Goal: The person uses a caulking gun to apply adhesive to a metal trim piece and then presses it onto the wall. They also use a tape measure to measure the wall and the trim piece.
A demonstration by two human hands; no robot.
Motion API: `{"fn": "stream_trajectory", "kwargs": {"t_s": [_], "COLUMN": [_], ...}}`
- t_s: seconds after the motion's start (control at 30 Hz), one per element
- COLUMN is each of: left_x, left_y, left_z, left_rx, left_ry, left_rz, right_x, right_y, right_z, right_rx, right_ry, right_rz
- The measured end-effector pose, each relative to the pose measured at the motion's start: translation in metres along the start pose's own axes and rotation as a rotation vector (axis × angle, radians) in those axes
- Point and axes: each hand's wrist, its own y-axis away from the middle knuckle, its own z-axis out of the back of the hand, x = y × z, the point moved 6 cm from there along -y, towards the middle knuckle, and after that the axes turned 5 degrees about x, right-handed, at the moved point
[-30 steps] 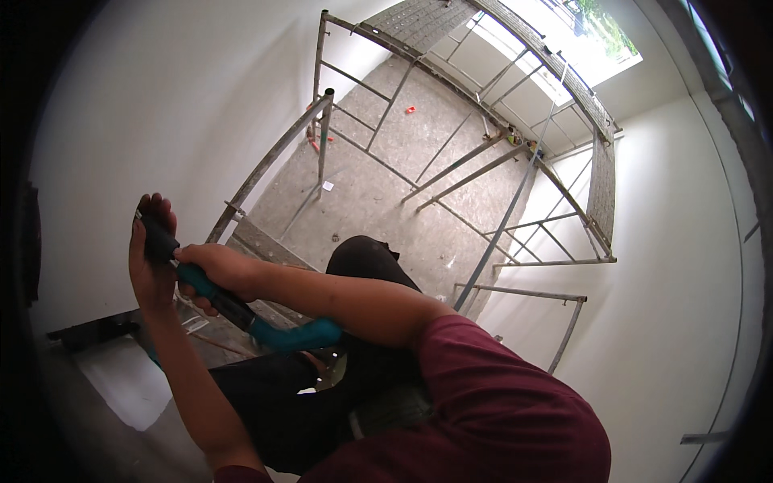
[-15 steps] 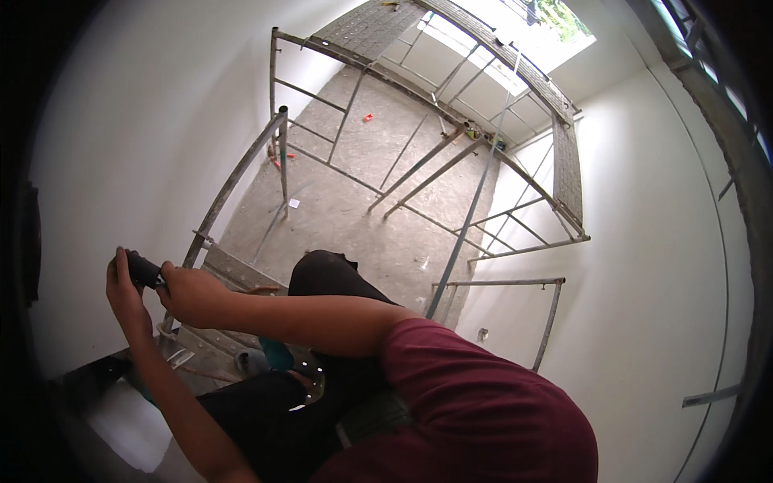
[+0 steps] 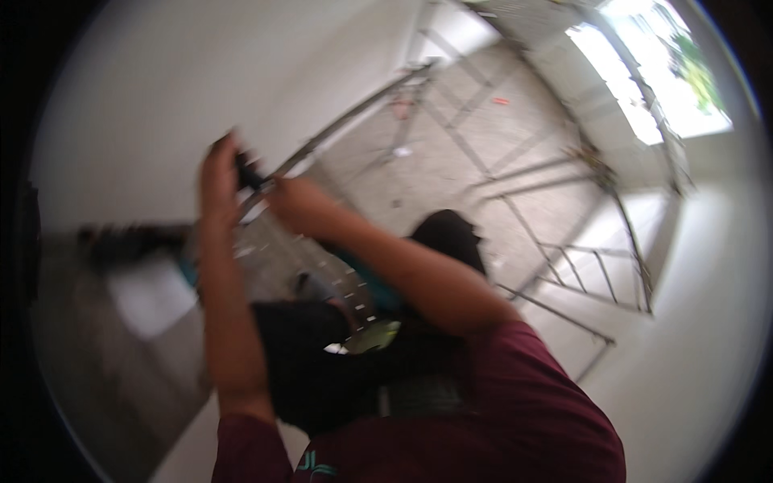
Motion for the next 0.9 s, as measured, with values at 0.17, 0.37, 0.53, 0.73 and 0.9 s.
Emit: {"fn": "stream_trajectory", "kwargs": {"t_s": [0.17, 0.37, 0.53, 0.73, 0.9], "left_x": [-0.033, -0.01, -0.04, -0.042, -0.037], "left_y": [0.002, -0.002, 0.004, 0.001, 0.001], "left_z": [-0.029, -0.019, -0.049, -0.043, -0.038], "left_rx": [0.241, -0.077, 0.149, 0.056, 0.038], "left_ry": [0.839, 0.343, 0.79, 0.803, 0.804], "left_rz": [0.142, 0.102, 0.146, 0.123, 0.144], "right_x": [0.029, 0.034, 0.038, 0.044, 0.045], "right_y": [0.031, 0.005, 0.034, 0.032, 0.028], "right_z": [-0.028, 0.011, 0.016, 0.018, 0.01], "right_rx": [0.252, -0.287, -0.051, -0.081, -0.064], "right_ry": [-1.207, 0.421, -0.566, -0.403, -0.491], "right_rz": [-0.258, -0.044, -0.213, -0.175, -0.169]}}
